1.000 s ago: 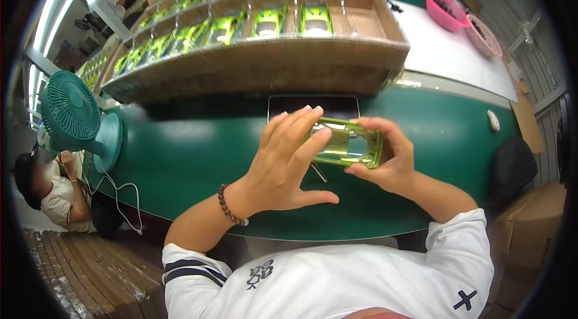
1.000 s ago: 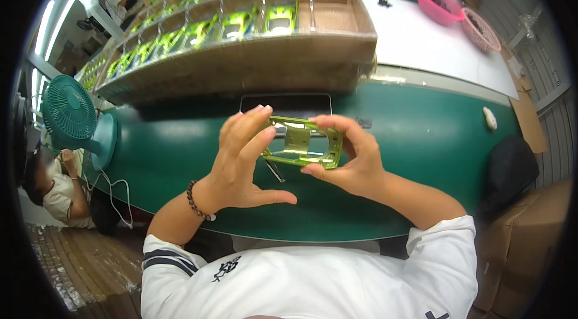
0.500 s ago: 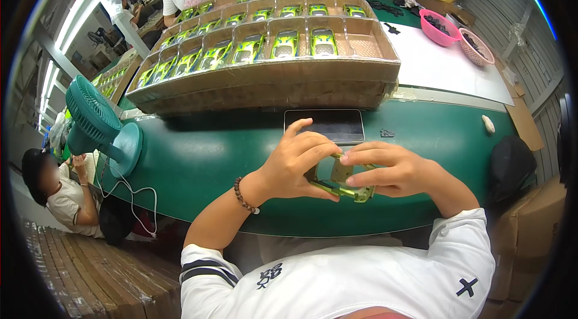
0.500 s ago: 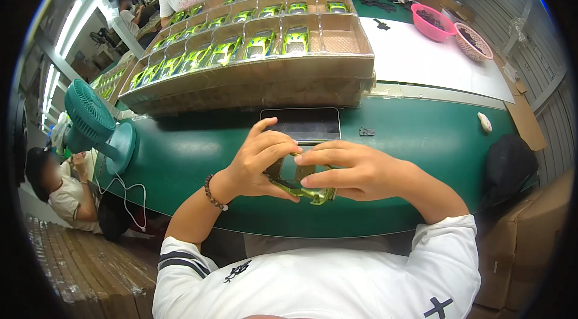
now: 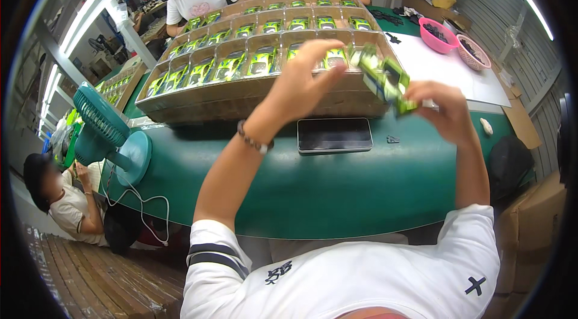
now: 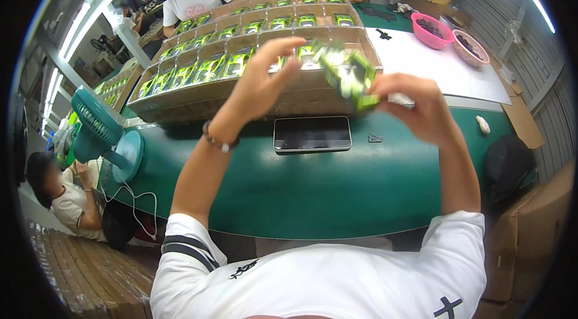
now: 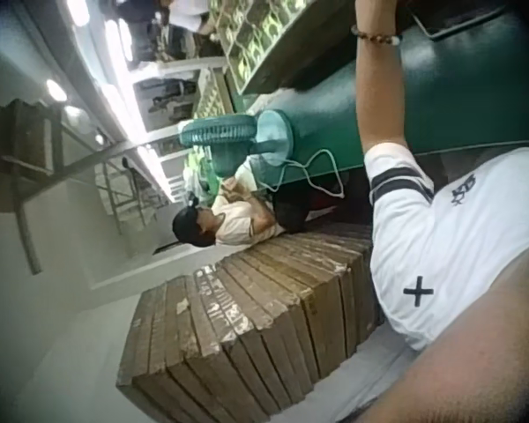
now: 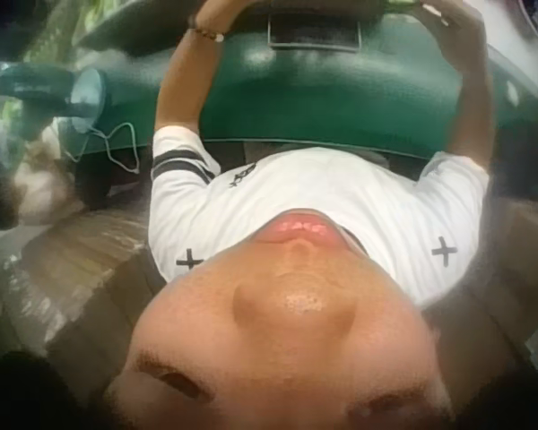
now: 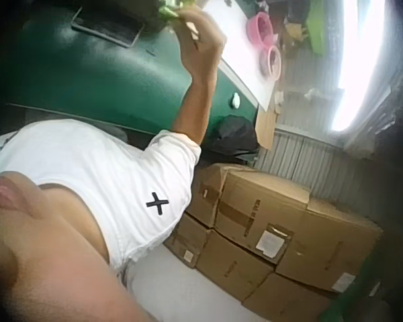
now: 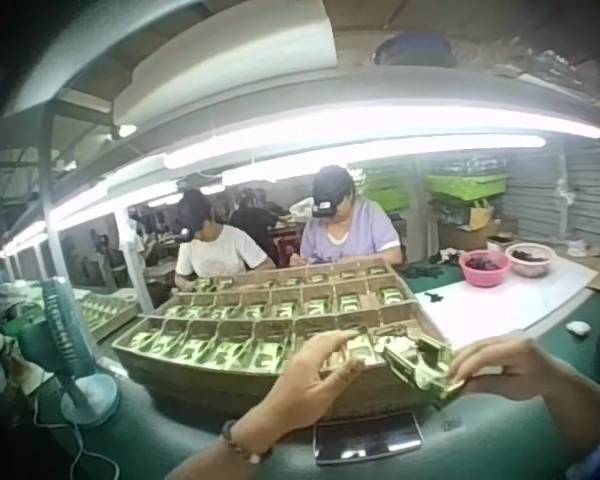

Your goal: The person assembles small green toy cars by hand at a green workbench. They repeatedly pick up a car body, insert a small black component, and place the assembled unit into a cardboard tray. The process is repeated for multiple units throughout the clip.

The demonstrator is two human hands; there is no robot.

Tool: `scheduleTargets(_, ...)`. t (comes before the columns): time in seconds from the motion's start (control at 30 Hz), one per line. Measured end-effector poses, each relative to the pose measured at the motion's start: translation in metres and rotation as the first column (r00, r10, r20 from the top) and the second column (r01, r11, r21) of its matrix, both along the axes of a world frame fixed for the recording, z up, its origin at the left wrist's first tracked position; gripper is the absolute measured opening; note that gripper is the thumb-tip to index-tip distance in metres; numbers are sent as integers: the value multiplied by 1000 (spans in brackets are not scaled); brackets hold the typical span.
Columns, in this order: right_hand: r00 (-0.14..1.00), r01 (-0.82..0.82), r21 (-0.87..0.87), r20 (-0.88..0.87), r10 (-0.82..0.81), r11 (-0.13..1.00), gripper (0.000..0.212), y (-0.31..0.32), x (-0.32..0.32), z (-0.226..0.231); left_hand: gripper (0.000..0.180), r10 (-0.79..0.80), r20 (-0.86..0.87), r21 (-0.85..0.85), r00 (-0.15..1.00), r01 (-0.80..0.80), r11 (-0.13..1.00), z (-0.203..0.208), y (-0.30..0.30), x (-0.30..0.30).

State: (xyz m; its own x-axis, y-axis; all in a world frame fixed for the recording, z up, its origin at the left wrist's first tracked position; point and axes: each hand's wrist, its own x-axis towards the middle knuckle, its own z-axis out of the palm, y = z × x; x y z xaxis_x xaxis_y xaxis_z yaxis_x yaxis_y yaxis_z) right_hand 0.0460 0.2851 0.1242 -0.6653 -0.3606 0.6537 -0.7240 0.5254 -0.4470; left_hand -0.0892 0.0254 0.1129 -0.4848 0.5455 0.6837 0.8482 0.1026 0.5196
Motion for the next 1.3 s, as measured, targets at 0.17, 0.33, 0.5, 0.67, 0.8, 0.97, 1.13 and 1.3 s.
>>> scheduleTargets(0.17,917,291,-18,291,-273,957,21,29,-76,-2,44,356,-186,-396,916,-401,826,4,43,-53)
scheduleTargets(0.33,876,129,211,434,-211,969,23,42,-122,-11,60,453,-295,-750,842,-497,436,15,86,-63)
scheduleTargets(0.5,972,184,158,119,-204,970,20,40,-100,-38,74,455,-362,-868,814,-472,153,21,98,-70)
scheduleTargets(0.67,942,333,145,-90,-323,932,21,53,-21,-93,52,406,-379,-827,832,-501,254,40,106,-46)
scheduleTargets(0.8,902,382,412,29,-431,828,22,30,3,-124,58,508,-94,-903,856,-289,319,63,95,-47)
scheduleTargets(0.97,876,253,387,297,-380,887,18,33,0,-136,57,612,-13,-896,791,-281,344,46,92,-75)
scheduleTargets(1.13,904,204,211,334,-267,956,18,34,0,-140,33,581,462,-633,671,-210,745,47,77,-66)
scheduleTargets(1.3,907,107,-59,414,-73,992,23,25,15,-114,38,-201,363,277,910,100,956,28,37,-30)
